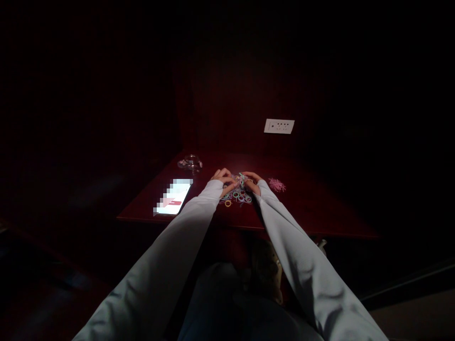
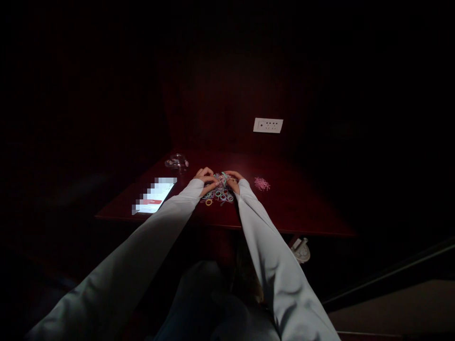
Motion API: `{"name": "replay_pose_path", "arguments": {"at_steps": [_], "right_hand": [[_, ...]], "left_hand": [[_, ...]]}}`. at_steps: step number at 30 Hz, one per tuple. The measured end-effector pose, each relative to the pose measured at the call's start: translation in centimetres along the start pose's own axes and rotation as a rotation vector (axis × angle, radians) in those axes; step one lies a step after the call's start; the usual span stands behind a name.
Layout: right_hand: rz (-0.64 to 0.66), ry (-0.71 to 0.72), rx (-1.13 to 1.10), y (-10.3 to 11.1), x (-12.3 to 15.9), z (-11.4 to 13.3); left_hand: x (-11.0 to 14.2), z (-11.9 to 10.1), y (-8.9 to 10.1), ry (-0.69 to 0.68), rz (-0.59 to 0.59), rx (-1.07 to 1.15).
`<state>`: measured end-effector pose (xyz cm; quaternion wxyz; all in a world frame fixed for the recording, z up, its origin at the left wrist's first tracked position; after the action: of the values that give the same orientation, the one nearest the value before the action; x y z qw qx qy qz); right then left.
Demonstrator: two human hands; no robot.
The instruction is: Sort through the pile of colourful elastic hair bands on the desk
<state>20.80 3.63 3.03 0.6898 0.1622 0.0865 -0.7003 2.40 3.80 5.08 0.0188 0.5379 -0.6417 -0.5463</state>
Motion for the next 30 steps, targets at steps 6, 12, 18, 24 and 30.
{"name": "replay_pose_path", "arguments": {"at_steps": [6, 12, 18, 24, 30], "right_hand": [[0.015, 0.015, 0.051, -0.3, 0.1, 0.0], [-0.002, 0.121, 0.18, -0.3, -0.1, 1.5], [-0.016, 0.18, 0.349, -0.2, 0.0, 2.3], [0.022, 0.175, 0.368, -0.8, 0.5, 2.8], [0.036, 0.203, 0.374, -0.8, 0.7, 2.9]], "left_hand": [[0.1, -0.3, 0.2, -0.008, -0.016, -0.015], [0.1, -0.7, 0.5, 0.001, 0.007, -0.012], [0.1, -0.9, 0.4, 0.004, 0.047, -0.032], [0.3, -0.8, 0.5, 0.014, 0.035, -0.054], [0.2, -0.7, 0.6, 0.034, 0.041, -0.086]]}}
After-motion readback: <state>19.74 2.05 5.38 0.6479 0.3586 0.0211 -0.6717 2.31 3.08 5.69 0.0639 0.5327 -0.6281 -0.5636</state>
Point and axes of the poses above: each hand's wrist, its own x-axis away from the middle knuckle, its own y-axis out of the back of the hand, z = x × y, the point moved 5 cm from there along -x, towards the middle knuckle
